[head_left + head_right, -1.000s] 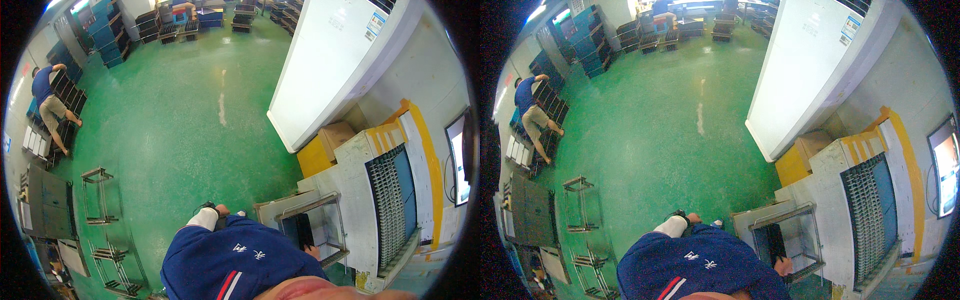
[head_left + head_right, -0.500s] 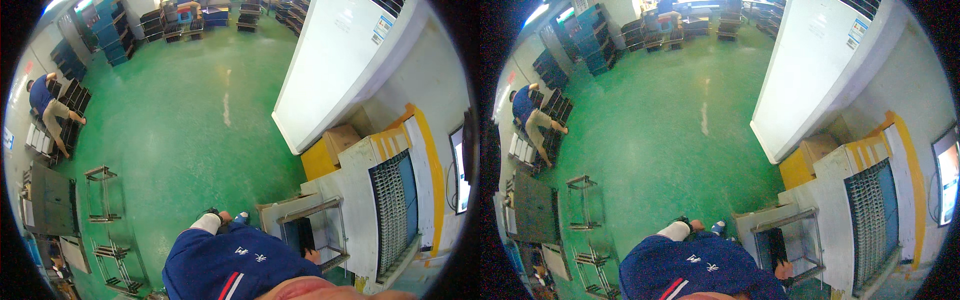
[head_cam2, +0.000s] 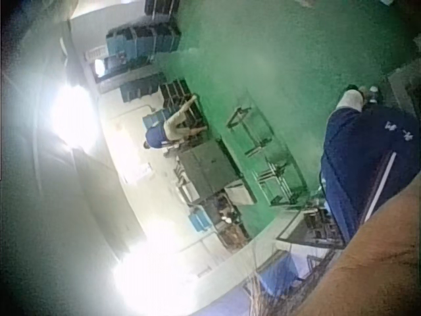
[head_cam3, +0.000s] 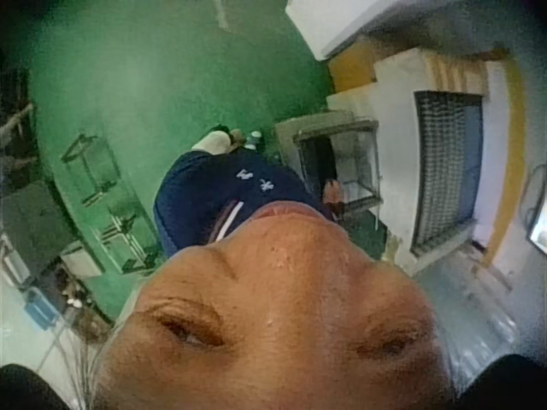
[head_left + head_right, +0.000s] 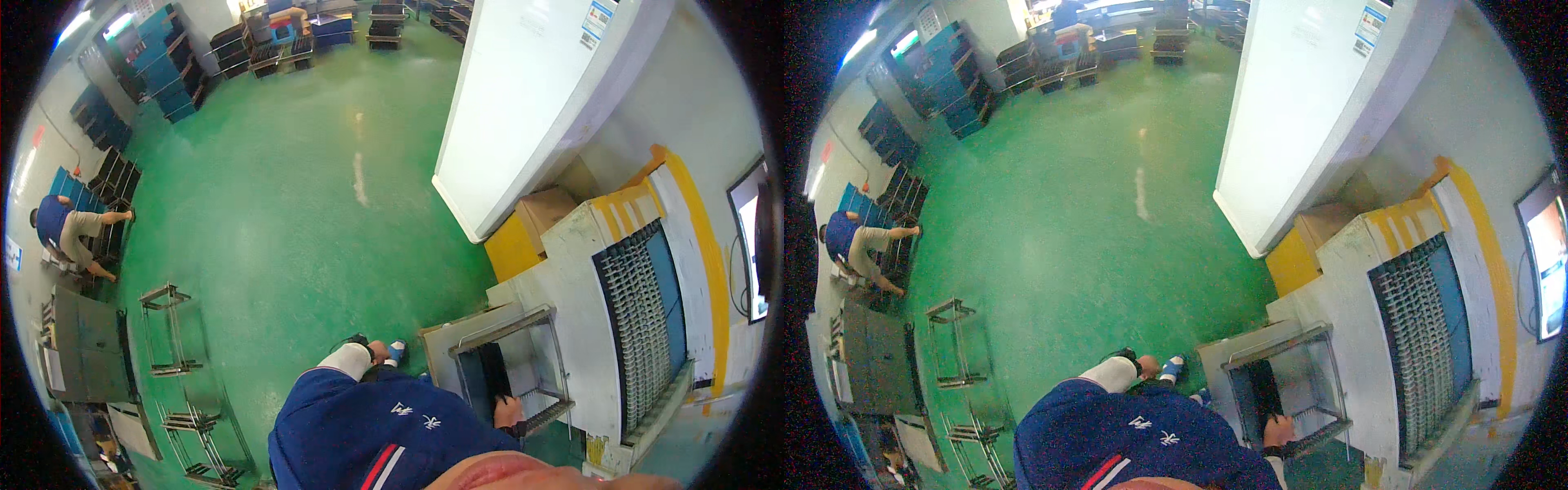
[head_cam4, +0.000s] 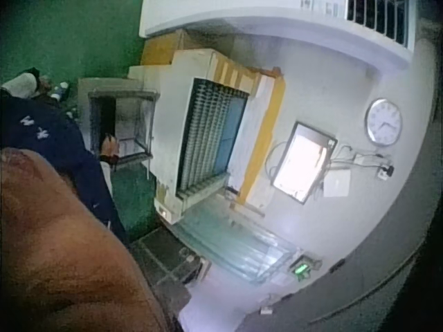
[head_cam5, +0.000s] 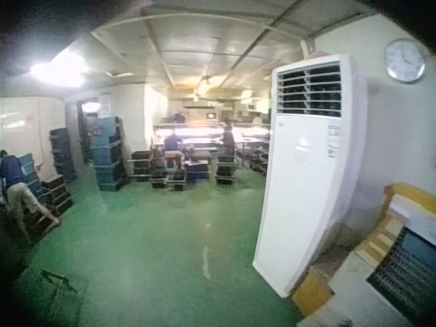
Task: The recorder loads blue panels into a processing machine and then transports them to an inspection area.
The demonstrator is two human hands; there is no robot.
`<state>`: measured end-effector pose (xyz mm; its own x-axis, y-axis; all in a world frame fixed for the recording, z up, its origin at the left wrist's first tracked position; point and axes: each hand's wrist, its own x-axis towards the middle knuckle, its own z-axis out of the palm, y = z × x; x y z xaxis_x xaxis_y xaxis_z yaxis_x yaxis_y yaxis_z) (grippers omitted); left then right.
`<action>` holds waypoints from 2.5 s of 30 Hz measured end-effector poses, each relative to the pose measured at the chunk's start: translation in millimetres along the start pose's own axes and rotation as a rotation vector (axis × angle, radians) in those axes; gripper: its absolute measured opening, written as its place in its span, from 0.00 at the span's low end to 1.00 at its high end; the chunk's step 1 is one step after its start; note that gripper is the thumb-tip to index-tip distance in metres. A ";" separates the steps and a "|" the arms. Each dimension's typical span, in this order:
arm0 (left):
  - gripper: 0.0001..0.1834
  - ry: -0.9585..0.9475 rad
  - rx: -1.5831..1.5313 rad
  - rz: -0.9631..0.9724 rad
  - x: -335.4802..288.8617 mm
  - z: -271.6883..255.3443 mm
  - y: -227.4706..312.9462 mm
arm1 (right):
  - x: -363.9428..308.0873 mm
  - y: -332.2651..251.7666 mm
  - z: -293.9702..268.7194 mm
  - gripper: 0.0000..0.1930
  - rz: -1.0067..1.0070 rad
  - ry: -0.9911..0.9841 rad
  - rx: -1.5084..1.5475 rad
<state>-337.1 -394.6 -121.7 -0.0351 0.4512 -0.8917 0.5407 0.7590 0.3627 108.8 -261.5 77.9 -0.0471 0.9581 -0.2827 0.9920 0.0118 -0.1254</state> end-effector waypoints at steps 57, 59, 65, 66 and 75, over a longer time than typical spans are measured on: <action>0.22 -0.521 -0.924 0.799 -199.4 -53.6 442.2 | 222.8 167.7 -248.2 0.16 0.158 0.204 1.866; 0.20 -0.448 -1.053 0.622 -197.0 -43.6 449.4 | 224.0 172.2 -237.8 0.15 0.003 0.314 1.805; 0.17 -0.569 -0.895 0.815 -216.0 -22.3 501.1 | 206.4 198.8 -276.7 0.13 0.157 0.298 1.750; 0.17 -0.575 -0.879 0.808 -202.4 -26.7 501.8 | 201.1 213.8 -284.4 0.13 0.168 0.310 1.761; 0.14 -0.614 -1.164 0.760 -171.7 -53.2 511.4 | 126.9 350.2 -268.9 0.17 0.412 0.997 1.212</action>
<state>-99.3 -58.9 231.3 0.4412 0.8575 -0.2648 -0.6857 0.5124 0.5169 481.6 -58.8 253.9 0.7536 0.6400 0.1498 0.2251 -0.0371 -0.9736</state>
